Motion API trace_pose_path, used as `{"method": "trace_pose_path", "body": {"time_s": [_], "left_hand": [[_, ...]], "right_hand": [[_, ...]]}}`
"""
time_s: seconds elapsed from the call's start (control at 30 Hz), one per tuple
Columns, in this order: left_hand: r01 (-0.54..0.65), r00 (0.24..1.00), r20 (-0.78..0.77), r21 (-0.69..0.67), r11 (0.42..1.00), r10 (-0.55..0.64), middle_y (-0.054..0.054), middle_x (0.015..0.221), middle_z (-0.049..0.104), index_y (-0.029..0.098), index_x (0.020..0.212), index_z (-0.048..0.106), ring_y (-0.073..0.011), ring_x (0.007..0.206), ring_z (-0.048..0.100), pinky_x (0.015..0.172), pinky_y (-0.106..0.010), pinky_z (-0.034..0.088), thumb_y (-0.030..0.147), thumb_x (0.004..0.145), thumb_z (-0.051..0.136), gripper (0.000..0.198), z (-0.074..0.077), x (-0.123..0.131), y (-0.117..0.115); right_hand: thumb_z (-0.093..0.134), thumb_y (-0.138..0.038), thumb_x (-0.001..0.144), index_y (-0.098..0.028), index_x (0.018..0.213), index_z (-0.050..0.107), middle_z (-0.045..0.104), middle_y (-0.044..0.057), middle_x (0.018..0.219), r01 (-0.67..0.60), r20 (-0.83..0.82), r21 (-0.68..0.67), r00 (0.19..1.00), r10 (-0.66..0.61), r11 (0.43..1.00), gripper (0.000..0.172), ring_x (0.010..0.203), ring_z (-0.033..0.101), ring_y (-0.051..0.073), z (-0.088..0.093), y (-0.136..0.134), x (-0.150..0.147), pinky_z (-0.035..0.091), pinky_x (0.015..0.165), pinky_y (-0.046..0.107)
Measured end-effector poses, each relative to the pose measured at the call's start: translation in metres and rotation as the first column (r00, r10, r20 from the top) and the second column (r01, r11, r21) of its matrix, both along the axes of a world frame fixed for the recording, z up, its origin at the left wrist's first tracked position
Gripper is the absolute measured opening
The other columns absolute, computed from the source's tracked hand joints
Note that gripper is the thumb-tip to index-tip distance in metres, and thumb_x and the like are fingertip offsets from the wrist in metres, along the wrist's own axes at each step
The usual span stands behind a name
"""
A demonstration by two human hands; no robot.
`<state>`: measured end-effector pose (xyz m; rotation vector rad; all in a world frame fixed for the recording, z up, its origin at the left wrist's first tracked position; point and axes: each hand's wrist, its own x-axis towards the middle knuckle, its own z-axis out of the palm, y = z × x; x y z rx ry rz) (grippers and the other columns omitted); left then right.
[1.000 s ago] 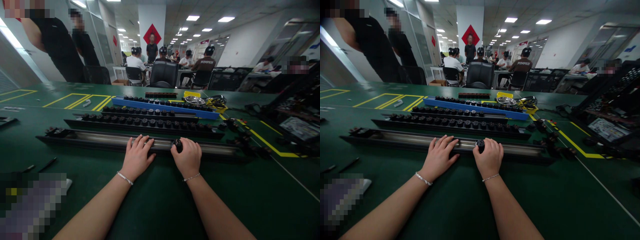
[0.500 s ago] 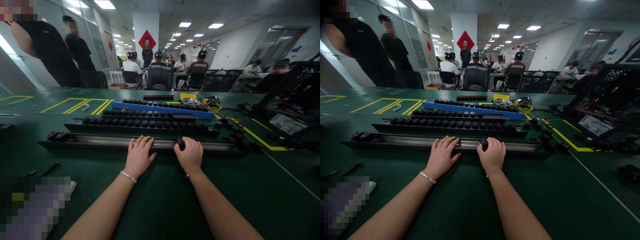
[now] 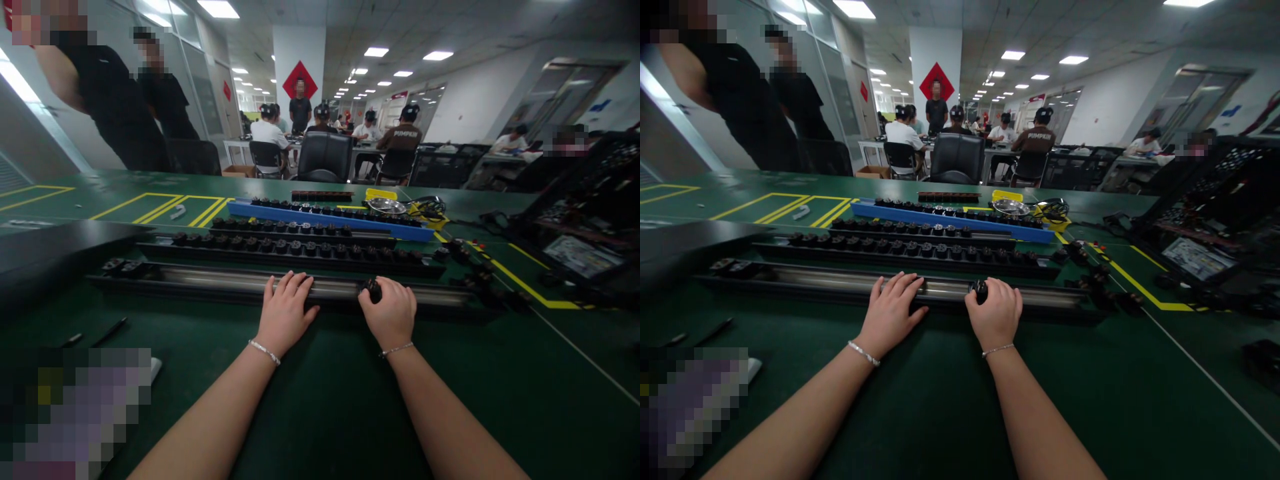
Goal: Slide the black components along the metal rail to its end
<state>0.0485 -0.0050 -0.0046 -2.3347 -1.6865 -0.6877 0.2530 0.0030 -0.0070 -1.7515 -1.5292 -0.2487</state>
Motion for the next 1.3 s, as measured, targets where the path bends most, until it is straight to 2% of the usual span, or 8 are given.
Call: {"method": "trace_pose_path", "body": {"time_s": [0.4, 0.8, 1.3], "left_hand": [[0.005, 1.000, 0.008, 0.010, 1.000, -0.005, -0.007, 0.135, 0.055, 0.026, 0.130, 0.052, -0.0293, 0.130, 0.042, 0.111, -0.054, 0.021, 0.040, 0.084, 0.056, 0.048, 0.000, 0.000, 0.000], [0.005, 1.000, 0.024, 0.030, 1.000, -0.006, -0.007, 0.134, 0.055, 0.026, 0.127, 0.054, -0.0291, 0.129, 0.042, 0.110, -0.053, 0.023, 0.039, 0.082, 0.059, 0.048, -0.001, 0.000, 0.001], [-0.007, 1.000, 0.031, 0.037, 0.999, 0.006, -0.007, 0.132, 0.057, 0.025, 0.127, 0.055, -0.0288, 0.128, 0.043, 0.110, -0.052, 0.025, 0.042, 0.083, 0.056, 0.046, 0.000, 0.001, 0.001]], "right_hand": [[0.051, -0.033, 0.076, -0.016, 0.096, 0.064, 0.067, 0.012, 0.106, 0.034, -0.002, -0.020, 0.999, -0.034, 0.999, 0.030, 0.106, 0.055, 0.026, 0.001, -0.002, 0.002, 0.026, 0.105, 0.047], [0.049, -0.033, 0.078, -0.014, 0.100, 0.063, 0.066, 0.011, 0.109, 0.012, 0.039, -0.047, 0.999, -0.011, 0.999, 0.032, 0.106, 0.055, 0.024, -0.001, -0.001, 0.012, 0.035, 0.096, 0.039], [0.049, -0.035, 0.078, -0.015, 0.098, 0.064, 0.067, 0.010, 0.104, 0.006, 0.067, -0.026, 0.998, -0.005, 1.000, 0.031, 0.102, 0.056, 0.025, 0.000, -0.001, 0.015, 0.035, 0.096, 0.041]]}}
